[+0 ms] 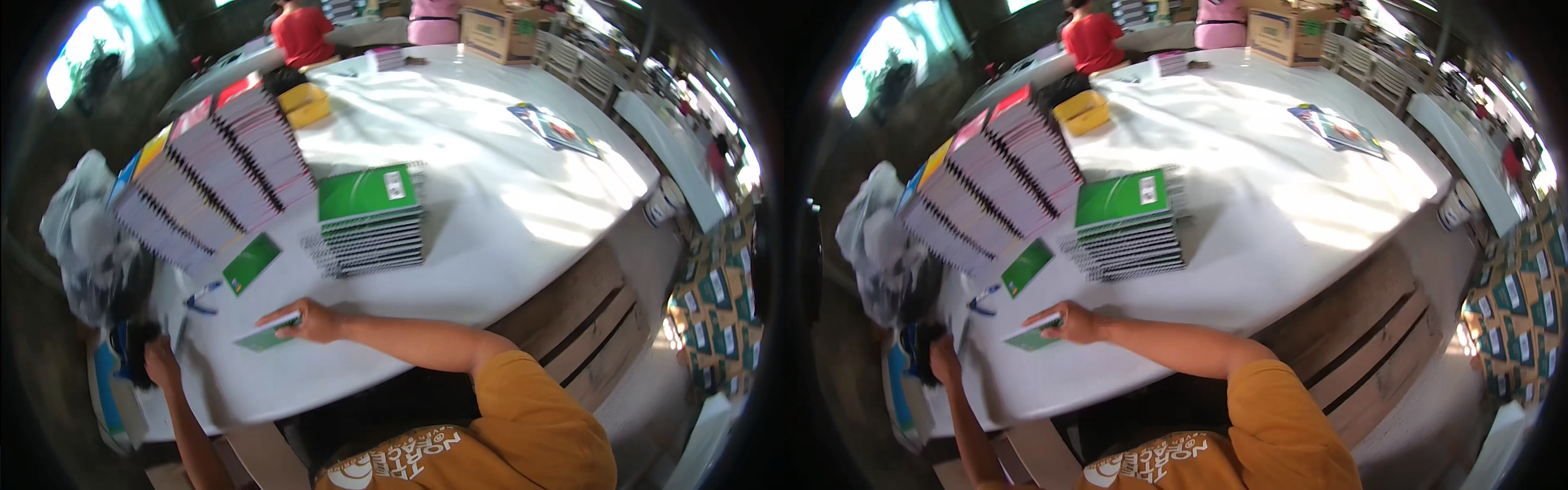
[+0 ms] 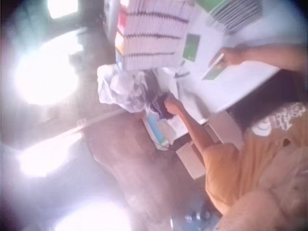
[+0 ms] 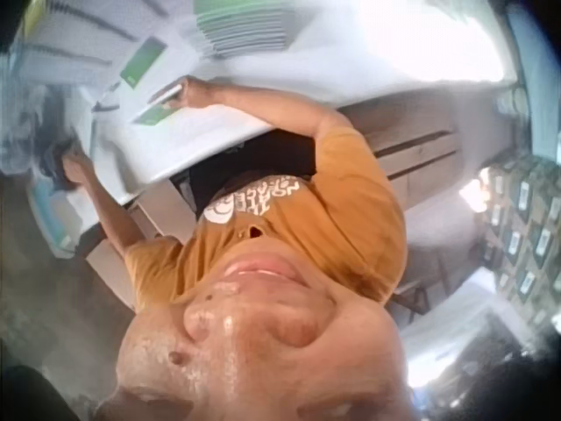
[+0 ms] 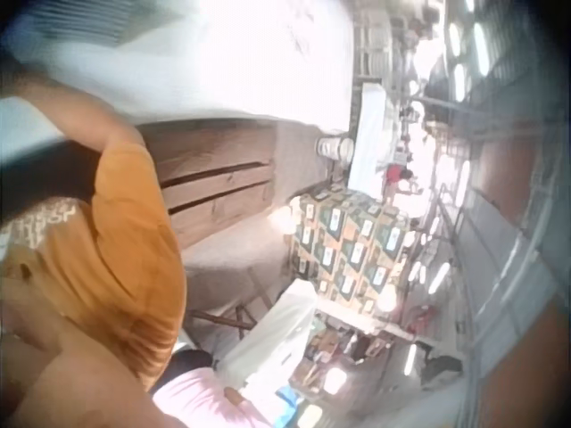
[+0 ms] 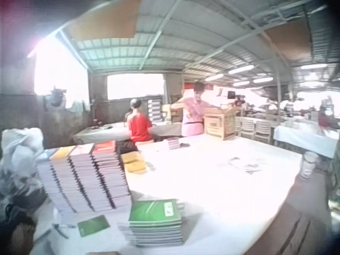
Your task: The person binds notebooks by hand, taking a stack of papers and covers, manually threading a plastic spiral through the punched holes along the edge, and repeating the process for multiple notebooks.
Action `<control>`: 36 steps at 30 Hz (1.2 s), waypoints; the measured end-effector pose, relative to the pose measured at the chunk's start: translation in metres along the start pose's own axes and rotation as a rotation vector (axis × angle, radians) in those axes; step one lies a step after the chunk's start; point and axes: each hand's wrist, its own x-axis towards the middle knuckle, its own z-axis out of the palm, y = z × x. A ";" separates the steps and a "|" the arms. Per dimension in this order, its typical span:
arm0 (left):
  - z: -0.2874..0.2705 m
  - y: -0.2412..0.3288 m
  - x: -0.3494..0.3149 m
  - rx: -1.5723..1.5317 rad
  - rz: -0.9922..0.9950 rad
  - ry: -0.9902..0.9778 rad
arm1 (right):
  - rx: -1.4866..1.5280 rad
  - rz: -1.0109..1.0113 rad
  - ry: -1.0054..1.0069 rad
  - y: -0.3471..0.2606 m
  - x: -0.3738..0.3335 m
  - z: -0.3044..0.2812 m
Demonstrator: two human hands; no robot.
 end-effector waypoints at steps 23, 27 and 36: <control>-0.057 0.123 -0.066 -0.939 0.062 -0.568 | -0.015 0.091 0.111 0.001 0.004 0.003; -0.055 0.126 -0.065 -0.901 -0.070 -0.608 | -0.025 0.092 0.111 0.001 0.004 0.002; -0.061 0.131 -0.060 -0.991 -0.172 -0.645 | -0.011 0.071 0.128 0.001 0.004 0.003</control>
